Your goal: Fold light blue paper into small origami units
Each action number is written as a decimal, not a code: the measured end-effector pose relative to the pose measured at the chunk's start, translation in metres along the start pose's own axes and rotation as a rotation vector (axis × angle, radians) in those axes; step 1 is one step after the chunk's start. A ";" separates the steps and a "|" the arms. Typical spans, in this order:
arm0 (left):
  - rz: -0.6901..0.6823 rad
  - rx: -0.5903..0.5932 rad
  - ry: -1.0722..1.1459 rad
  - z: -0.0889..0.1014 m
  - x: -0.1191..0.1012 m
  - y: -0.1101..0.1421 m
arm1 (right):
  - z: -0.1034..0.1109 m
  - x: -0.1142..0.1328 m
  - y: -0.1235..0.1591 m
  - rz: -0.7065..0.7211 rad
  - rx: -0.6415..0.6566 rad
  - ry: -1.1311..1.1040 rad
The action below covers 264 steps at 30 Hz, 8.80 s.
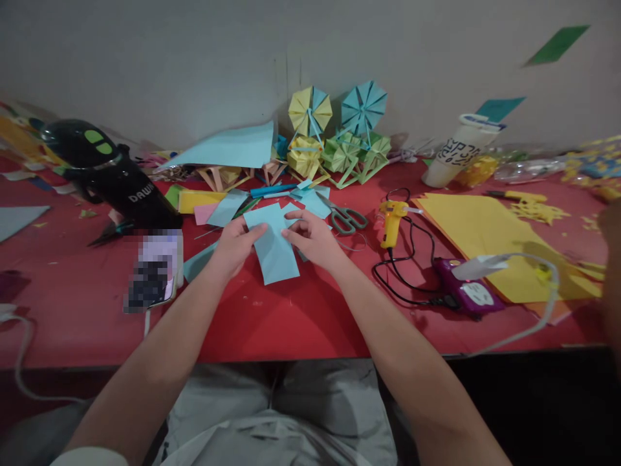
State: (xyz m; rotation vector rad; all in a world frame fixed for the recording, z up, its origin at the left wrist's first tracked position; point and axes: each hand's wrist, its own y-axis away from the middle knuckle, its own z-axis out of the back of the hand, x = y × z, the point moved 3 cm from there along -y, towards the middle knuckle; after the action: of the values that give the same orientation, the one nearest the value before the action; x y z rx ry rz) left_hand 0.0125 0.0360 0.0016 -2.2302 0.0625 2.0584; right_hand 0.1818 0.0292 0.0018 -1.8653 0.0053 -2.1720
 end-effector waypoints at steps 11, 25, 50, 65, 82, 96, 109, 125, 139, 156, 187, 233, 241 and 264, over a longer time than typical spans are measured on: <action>-0.029 0.092 -0.041 0.001 -0.008 0.004 | 0.002 0.004 0.002 -0.109 0.003 -0.118; 0.208 0.336 0.118 -0.003 -0.017 0.010 | 0.007 0.001 0.000 0.036 -0.115 -0.016; -0.100 0.018 -0.197 0.005 -0.007 0.001 | 0.000 0.000 0.000 0.034 0.075 0.107; -0.119 0.048 -0.210 0.006 -0.004 0.000 | 0.000 0.006 0.002 0.038 0.088 0.190; -0.186 0.189 -0.426 -0.004 -0.010 0.009 | 0.003 0.010 0.003 0.033 -0.010 0.187; -0.156 -0.017 -0.480 0.003 -0.014 0.004 | 0.007 0.011 0.003 0.041 -0.077 0.206; -0.182 -0.044 -0.578 0.007 -0.013 0.004 | 0.001 0.012 0.006 0.035 0.108 0.178; -0.256 0.010 -0.651 0.004 -0.008 0.005 | -0.003 0.010 0.006 0.075 0.168 0.099; -0.159 0.098 -0.447 -0.002 -0.010 0.007 | 0.001 0.009 0.003 0.084 0.061 0.226; -0.147 0.065 -0.310 0.002 -0.007 0.003 | 0.001 0.011 0.005 0.105 0.085 0.287; -0.199 0.028 -0.206 0.000 -0.009 0.004 | 0.000 0.013 0.005 0.112 0.106 0.230; -0.186 -0.002 -0.233 0.001 -0.011 0.005 | 0.001 0.011 0.002 0.093 0.033 0.186; -0.132 0.004 -0.102 0.005 -0.012 0.002 | 0.005 0.015 0.002 0.145 -0.019 0.204; -0.128 0.179 -0.259 0.001 -0.017 0.008 | 0.008 0.020 0.007 0.084 0.116 0.219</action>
State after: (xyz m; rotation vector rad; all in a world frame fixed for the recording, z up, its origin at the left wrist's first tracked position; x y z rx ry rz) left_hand 0.0093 0.0271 0.0182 -1.8036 0.0772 2.1579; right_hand 0.1888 0.0199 0.0212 -1.5316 0.0019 -2.2555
